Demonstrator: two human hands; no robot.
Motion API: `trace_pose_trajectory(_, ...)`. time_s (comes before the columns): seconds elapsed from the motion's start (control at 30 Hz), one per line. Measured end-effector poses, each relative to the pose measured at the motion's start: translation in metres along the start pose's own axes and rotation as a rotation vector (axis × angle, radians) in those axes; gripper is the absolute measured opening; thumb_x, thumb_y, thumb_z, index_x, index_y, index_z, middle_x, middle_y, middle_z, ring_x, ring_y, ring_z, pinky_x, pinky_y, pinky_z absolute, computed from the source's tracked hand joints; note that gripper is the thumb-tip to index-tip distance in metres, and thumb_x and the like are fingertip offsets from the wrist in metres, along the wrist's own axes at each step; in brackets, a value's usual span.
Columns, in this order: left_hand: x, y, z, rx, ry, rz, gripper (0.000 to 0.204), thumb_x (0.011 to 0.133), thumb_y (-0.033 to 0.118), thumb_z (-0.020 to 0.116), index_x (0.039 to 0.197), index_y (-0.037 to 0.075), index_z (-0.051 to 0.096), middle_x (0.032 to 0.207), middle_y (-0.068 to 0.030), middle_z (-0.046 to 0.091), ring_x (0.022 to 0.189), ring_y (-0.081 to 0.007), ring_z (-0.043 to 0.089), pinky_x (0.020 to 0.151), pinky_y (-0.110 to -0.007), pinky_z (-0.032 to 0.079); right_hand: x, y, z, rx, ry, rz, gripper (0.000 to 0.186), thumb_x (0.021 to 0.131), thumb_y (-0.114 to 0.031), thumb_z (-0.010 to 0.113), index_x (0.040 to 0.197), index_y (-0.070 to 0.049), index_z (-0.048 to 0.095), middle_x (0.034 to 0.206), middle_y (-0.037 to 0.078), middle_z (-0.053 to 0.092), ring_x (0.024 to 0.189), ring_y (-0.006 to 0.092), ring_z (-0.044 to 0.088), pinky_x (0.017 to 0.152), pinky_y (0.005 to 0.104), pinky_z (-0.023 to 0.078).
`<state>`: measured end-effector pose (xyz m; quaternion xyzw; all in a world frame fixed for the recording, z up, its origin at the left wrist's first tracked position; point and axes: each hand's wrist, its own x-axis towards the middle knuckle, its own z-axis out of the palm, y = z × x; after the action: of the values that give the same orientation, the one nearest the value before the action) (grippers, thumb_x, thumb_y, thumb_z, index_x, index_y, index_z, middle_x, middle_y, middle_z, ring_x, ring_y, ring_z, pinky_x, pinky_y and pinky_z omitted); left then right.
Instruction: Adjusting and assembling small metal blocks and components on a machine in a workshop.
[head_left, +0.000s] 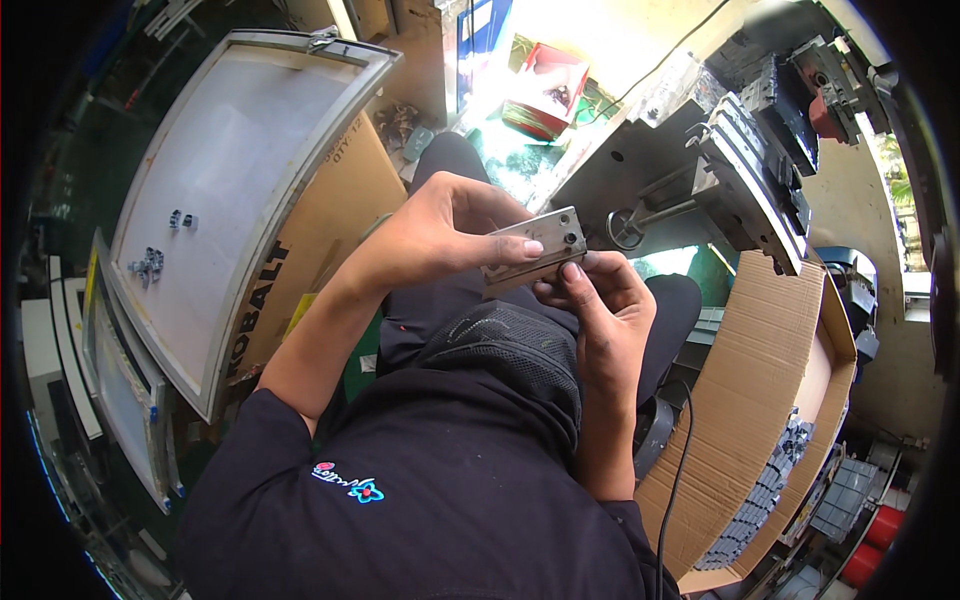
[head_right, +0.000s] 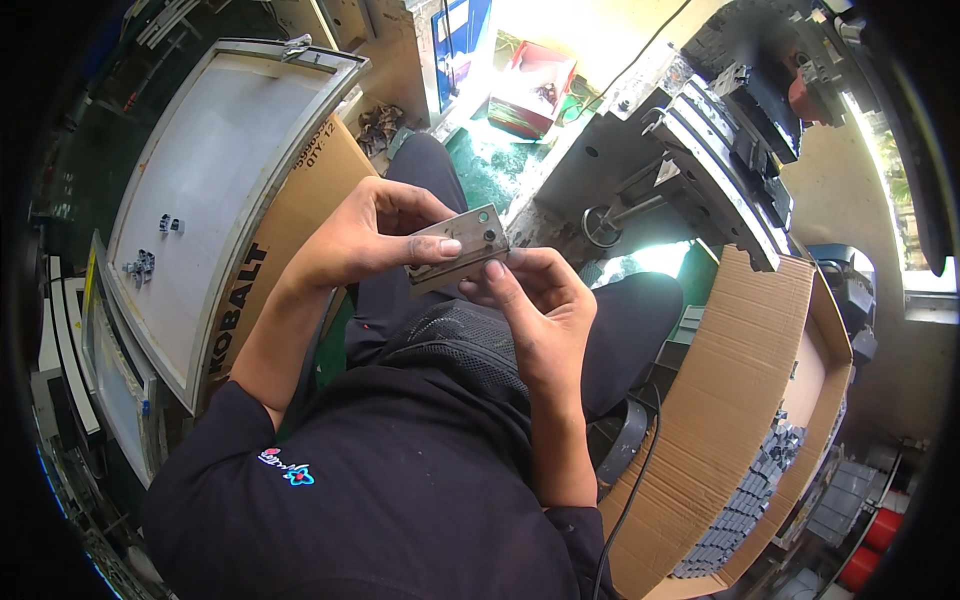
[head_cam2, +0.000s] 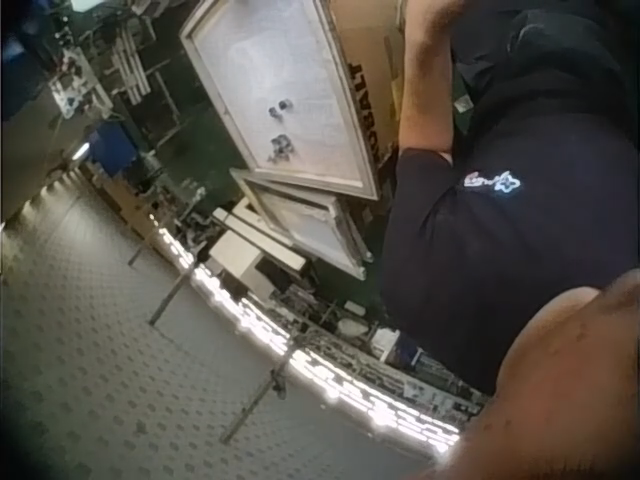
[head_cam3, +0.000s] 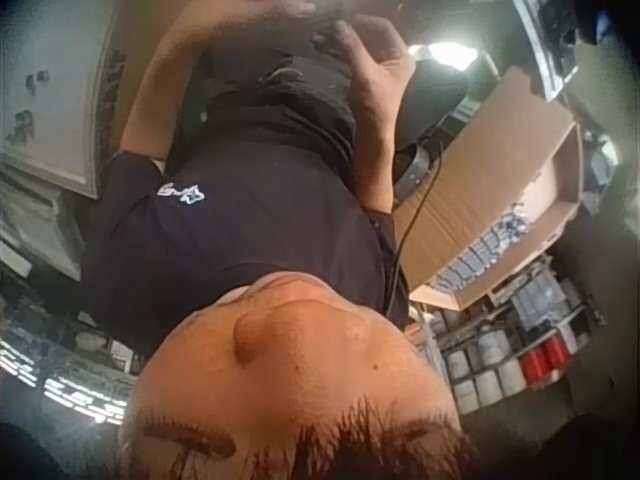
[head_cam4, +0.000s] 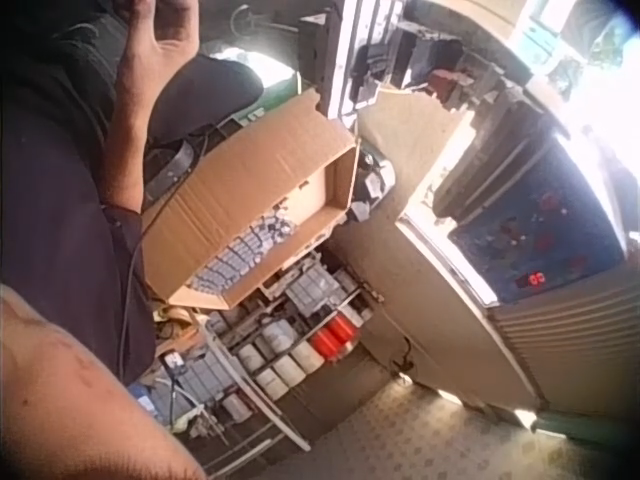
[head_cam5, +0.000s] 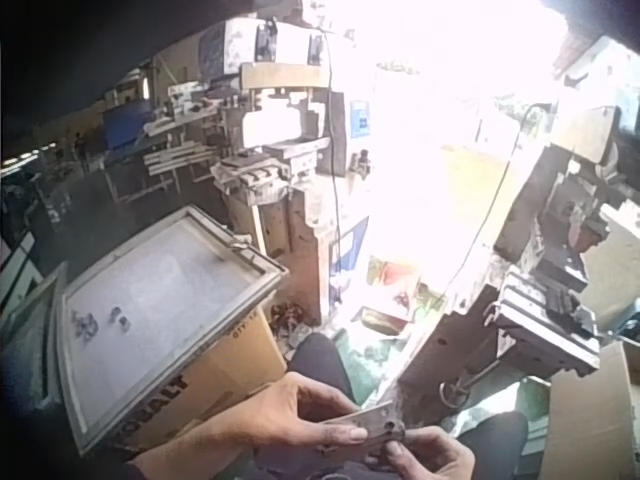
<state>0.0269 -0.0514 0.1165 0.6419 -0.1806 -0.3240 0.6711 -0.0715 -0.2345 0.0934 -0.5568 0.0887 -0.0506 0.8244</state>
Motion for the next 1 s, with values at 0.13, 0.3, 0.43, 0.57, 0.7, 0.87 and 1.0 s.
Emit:
trace_pose_trajectory(0.13,0.0010,-0.0013,-0.0003,-0.002,-0.005,0.004,0.032,0.077,0.016,0.078,0.101,-0.003,0.068,0.091,-0.0087,0.070,0.085,-0.0114,0.064,0.081,-0.026,0.049,-0.0006,-0.0011,0.0010,-0.011,0.015,0.009,0.014,0.088,-0.003,0.064,0.095,0.007,0.057,0.090,0.016,0.067,0.078,0.0231,0.069,0.072,0.0333,0.059)
trace_pose_trajectory(0.3,0.0008,0.0002,0.0004,-0.021,-0.009,0.011,0.032,0.077,0.016,0.078,0.100,-0.003,0.068,0.090,-0.0083,0.070,0.084,-0.0110,0.064,0.080,-0.026,0.049,-0.0001,-0.0013,-0.0013,-0.025,0.018,-0.019,0.014,0.088,-0.003,0.064,0.095,0.007,0.057,0.089,0.016,0.067,0.078,0.0225,0.069,0.072,0.0324,0.059)
trace_pose_trajectory(0.43,0.0012,-0.0010,0.0003,-0.027,-0.013,0.012,0.031,0.078,0.016,0.077,0.100,-0.003,0.068,0.089,-0.0076,0.069,0.083,-0.0103,0.063,0.079,-0.025,0.048,-0.0006,-0.0013,-0.0022,-0.044,0.031,-0.007,0.014,0.088,-0.003,0.064,0.096,0.006,0.058,0.089,0.016,0.067,0.078,0.0223,0.069,0.071,0.0321,0.059)
trace_pose_trajectory(0.57,0.0015,-0.0044,0.0003,-0.032,-0.006,0.024,0.034,0.078,0.020,0.077,0.099,-0.005,0.069,0.090,-0.0102,0.070,0.084,-0.0122,0.063,0.079,-0.026,0.049,-0.0002,0.0001,-0.0022,-0.022,0.026,-0.005,0.014,0.088,-0.004,0.064,0.095,0.006,0.058,0.089,0.016,0.067,0.077,0.0220,0.069,0.071,0.0319,0.058)
trace_pose_trajectory(0.7,0.0015,-0.0038,0.0008,-0.040,-0.006,0.018,0.031,0.078,0.018,0.077,0.098,-0.004,0.069,0.089,-0.0085,0.070,0.083,-0.0108,0.063,0.079,-0.025,0.048,-0.0002,0.0012,-0.0022,-0.024,0.022,-0.007,0.014,0.088,-0.004,0.064,0.095,0.006,0.058,0.089,0.015,0.067,0.077,0.0222,0.069,0.071,0.0319,0.058)
trace_pose_trajectory(0.87,0.0009,-0.0040,0.0003,-0.044,-0.004,0.007,0.030,0.077,0.016,0.078,0.099,-0.003,0.069,0.088,-0.0069,0.069,0.082,-0.0096,0.063,0.079,-0.024,0.048,-0.0010,0.0028,-0.0018,-0.010,0.027,0.002,0.014,0.088,-0.005,0.065,0.095,0.006,0.058,0.089,0.015,0.067,0.077,0.0219,0.069,0.071,0.0316,0.058)
trace_pose_trajectory(1.0,-0.0003,-0.0011,0.0004,-0.016,-0.013,-0.019,0.033,0.077,0.018,0.078,0.101,-0.004,0.068,0.089,-0.0071,0.069,0.083,-0.0099,0.063,0.080,-0.025,0.048,-0.0015,0.0032,-0.0013,0.000,0.031,0.001,0.015,0.088,-0.005,0.065,0.095,0.006,0.058,0.089,0.015,0.067,0.077,0.0217,0.069,0.071,0.0312,0.058)
